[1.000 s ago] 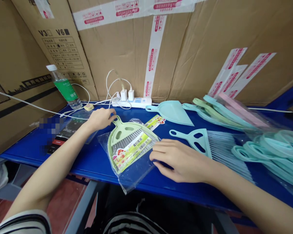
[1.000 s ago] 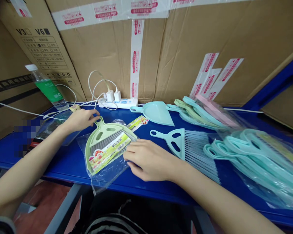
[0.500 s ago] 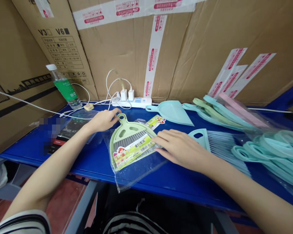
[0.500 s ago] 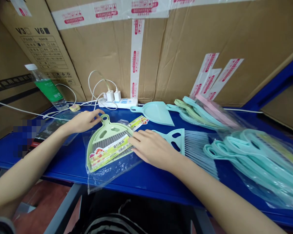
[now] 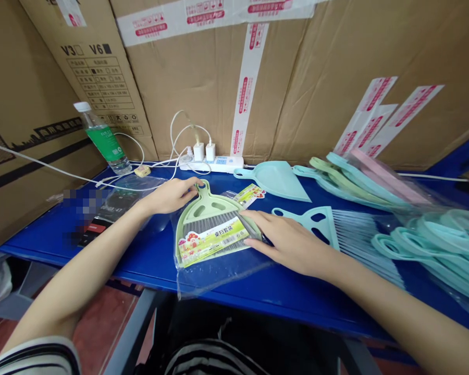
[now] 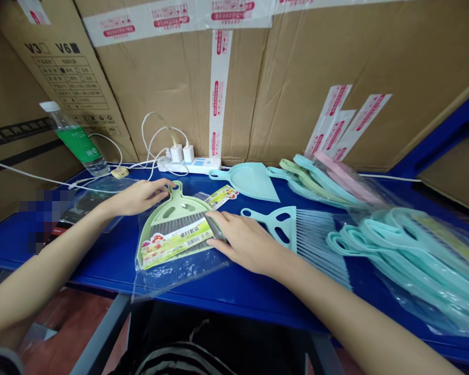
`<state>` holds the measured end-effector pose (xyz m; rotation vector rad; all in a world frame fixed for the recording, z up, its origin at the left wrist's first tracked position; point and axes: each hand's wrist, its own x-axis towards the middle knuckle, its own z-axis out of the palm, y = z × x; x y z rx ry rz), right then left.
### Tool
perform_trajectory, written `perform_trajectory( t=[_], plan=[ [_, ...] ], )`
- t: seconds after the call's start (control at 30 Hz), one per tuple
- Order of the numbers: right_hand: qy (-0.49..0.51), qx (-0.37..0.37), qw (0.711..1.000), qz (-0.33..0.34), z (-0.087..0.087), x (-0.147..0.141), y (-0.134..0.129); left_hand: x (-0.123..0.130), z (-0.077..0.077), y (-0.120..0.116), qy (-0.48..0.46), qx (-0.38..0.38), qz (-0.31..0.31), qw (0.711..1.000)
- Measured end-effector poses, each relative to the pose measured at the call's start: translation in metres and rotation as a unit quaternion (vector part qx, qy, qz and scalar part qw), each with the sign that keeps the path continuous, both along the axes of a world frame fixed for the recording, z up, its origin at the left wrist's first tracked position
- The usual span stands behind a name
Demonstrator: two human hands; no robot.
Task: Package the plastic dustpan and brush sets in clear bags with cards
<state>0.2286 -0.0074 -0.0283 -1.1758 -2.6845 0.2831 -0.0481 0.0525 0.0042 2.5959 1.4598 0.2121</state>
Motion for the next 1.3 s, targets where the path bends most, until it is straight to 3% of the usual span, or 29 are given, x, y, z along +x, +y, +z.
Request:
perform_trajectory(
  t=[0.27, 0.53, 0.77, 1.17, 1.3],
  plan=[
    [-0.040, -0.002, 0.999, 0.003, 0.006, -0.002, -0.005, 0.001, -0.009, -0.002, -0.038, -0.030, -0.096, 0.994],
    [-0.100, 0.078, 0.992, -0.009, 0.005, -0.003, -0.008, 0.006, -0.010, -0.008, -0.040, -0.051, -0.166, 0.984],
    [-0.092, 0.067, 0.993, -0.013, 0.007, -0.005, -0.011, 0.004, -0.010, -0.018, 0.010, -0.089, -0.212, 0.973],
    [-0.045, 0.026, 0.998, -0.025, 0.012, -0.003, -0.009, 0.003, -0.013, -0.019, 0.031, -0.076, -0.221, 0.972],
    [0.017, -0.007, 0.999, -0.039, 0.008, -0.002, -0.006, 0.004, -0.012, -0.019, 0.036, -0.078, -0.220, 0.972]
  ],
)
